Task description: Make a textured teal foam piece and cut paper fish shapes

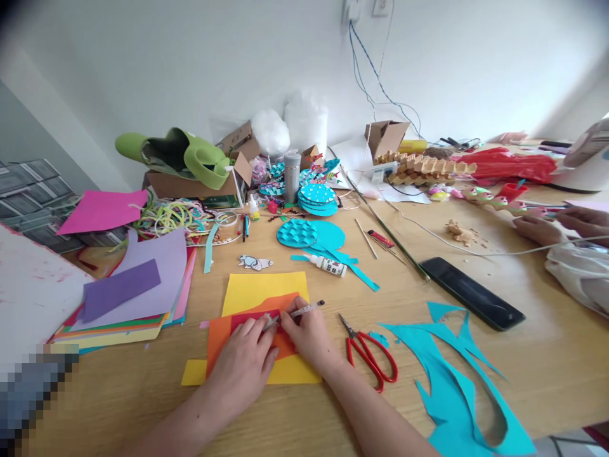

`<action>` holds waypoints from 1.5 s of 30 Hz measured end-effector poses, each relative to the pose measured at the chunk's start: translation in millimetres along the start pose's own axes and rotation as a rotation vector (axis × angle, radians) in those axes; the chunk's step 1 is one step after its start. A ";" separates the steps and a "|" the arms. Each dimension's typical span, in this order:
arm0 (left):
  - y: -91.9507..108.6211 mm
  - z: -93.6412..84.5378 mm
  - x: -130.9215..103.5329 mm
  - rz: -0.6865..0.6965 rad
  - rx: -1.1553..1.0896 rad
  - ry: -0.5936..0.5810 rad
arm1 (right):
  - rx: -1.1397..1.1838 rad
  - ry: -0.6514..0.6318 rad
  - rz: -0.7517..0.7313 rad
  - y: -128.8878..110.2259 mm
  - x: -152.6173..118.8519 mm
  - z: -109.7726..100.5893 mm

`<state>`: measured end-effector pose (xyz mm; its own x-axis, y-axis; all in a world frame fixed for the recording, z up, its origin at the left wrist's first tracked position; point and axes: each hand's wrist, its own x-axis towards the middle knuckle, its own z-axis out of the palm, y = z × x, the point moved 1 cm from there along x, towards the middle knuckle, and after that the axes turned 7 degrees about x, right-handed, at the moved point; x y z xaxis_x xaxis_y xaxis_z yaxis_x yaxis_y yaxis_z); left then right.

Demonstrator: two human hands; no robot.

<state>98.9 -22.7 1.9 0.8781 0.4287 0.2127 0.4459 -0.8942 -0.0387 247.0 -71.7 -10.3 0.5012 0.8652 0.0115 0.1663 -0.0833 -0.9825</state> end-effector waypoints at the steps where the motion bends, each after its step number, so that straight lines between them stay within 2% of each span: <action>1: -0.2 0.6 -0.2 -0.005 -0.003 0.003 | -0.002 0.001 -0.003 0.2 0.2 -0.1; 45: -0.6 0.4 -0.2 0.031 0.038 0.017 | -0.091 0.057 -0.039 -2.2 0.1 -3.2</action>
<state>98.6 -22.2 1.5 0.8885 0.3986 0.2273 0.4253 -0.9013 -0.0821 249.4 -73.0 -7.5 0.5401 0.8393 0.0621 0.2619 -0.0975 -0.9602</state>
